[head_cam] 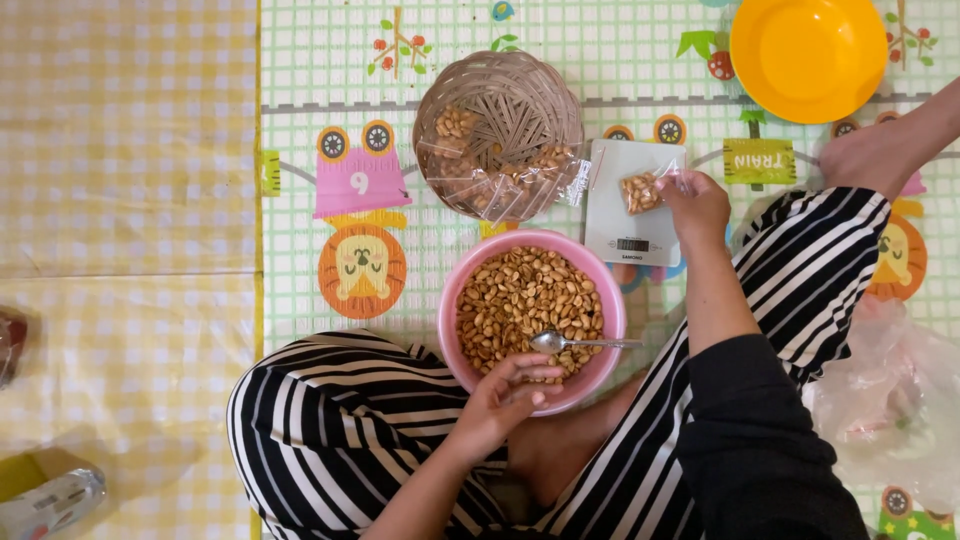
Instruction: Scooping peanuts from a bowl into small plastic bags and weighing them on a digital scale.
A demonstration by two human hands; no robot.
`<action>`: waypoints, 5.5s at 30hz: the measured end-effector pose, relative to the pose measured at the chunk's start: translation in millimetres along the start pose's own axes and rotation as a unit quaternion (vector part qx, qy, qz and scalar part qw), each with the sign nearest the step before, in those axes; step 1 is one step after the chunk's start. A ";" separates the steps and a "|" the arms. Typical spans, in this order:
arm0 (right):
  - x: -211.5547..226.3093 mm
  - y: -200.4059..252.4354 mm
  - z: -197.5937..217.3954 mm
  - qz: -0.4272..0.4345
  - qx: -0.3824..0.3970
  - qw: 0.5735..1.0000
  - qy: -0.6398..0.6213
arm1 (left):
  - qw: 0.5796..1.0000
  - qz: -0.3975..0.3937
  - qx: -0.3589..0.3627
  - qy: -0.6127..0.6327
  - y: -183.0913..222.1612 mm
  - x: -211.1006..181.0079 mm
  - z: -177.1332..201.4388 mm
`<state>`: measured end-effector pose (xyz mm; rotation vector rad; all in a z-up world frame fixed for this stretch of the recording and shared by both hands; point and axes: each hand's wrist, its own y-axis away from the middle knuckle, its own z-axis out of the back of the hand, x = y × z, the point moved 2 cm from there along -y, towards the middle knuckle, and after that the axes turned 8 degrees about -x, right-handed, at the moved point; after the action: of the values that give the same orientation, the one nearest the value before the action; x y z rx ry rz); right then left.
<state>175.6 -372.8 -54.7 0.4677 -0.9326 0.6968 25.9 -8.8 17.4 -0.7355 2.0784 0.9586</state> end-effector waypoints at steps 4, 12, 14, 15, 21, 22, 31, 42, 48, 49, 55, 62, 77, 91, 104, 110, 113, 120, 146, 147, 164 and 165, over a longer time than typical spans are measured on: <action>-13.2 -5.8 4.1 0.008 0.005 1.000 0.023 | 1.000 0.001 0.003 0.002 -0.6 2.6 0.1; -25.2 -11.3 15.7 0.073 -0.016 0.986 0.151 | 1.000 0.003 0.003 0.014 0.1 3.7 0.3; -20.7 -10.0 27.8 0.070 -0.032 0.985 0.156 | 1.000 0.011 0.003 0.016 -0.4 4.8 0.2; -18.7 -9.2 34.4 0.067 -0.048 0.983 0.162 | 1.000 0.019 0.004 0.019 -0.7 5.6 0.2; -17.0 -10.9 95.1 0.195 -0.140 0.959 0.150 | 0.999 0.040 0.029 0.014 -0.7 18.2 3.2; -29.8 -15.7 105.1 0.195 -0.141 0.959 0.150 | 0.999 0.039 0.029 0.014 0.8 14.7 2.2; -77.0 -10.5 159.5 0.248 -0.244 0.916 0.197 | 0.874 0.234 0.300 -0.303 22.0 9.9 -12.9; -70.4 5.3 153.2 0.287 -0.226 0.897 0.247 | 0.823 0.184 0.289 -0.453 20.6 13.4 -13.0; -75.6 2.6 150.7 0.286 -0.241 0.885 0.278 | 0.830 0.189 0.284 -0.441 20.8 18.7 -11.0; -72.3 4.3 150.5 0.286 -0.241 0.885 0.278 | 0.830 0.189 0.284 -0.440 20.6 19.8 -10.7; -57.5 11.8 126.6 0.244 -0.226 0.850 0.409 | 0.821 0.196 0.290 -0.451 20.3 11.8 -13.4; -42.8 13.5 73.3 0.311 -0.169 0.846 0.399 | 0.841 0.180 0.282 -0.426 19.5 13.3 -12.9; -34.5 2.9 36.9 0.221 -0.047 0.936 0.270 | 0.853 0.195 0.282 -0.393 17.4 7.9 -14.3; 14.1 25.4 31.1 0.231 -0.065 0.969 0.059 | 0.868 0.172 0.289 -0.366 16.7 16.1 -9.4; 90.0 217.2 72.2 0.201 -0.058 0.976 -0.054 | 0.950 -0.249 0.037 -0.185 7.8 7.1 -11.6; 90.6 306.2 54.2 0.151 0.048 0.982 -0.100 | 0.891 -0.350 -0.086 -0.277 25.5 -10.6 -17.0; 105.6 329.9 58.3 0.152 0.108 0.975 -0.121 | 0.885 -0.340 -0.083 -0.307 37.1 -13.5 -22.6; 121.5 358.5 76.8 0.162 0.099 0.965 -0.179 | 0.890 -0.363 -0.115 -0.250 57.2 -21.5 -32.9; 101.4 305.2 79.3 0.355 0.037 0.932 -0.056 | 0.913 -0.367 -0.119 -0.133 54.5 -6.0 -7.4; 94.8 286.9 85.5 0.330 -0.005 0.943 -0.045 | 0.934 -0.341 -0.104 -0.023 55.7 -7.0 -2.7; 10.7 223.4 44.2 -0.061 0.072 0.992 -0.078 | 0.933 -0.324 -0.136 -0.080 19.6 8.0 22.5; 11.2 225.9 39.1 -0.080 0.067 0.977 -0.187 | 0.939 -0.312 -0.123 -0.077 18.8 7.8 22.5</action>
<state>-4.3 -237.7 -8.9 0.8039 -1.1886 0.5343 16.0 18.3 8.2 -1.3046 1.4510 0.8727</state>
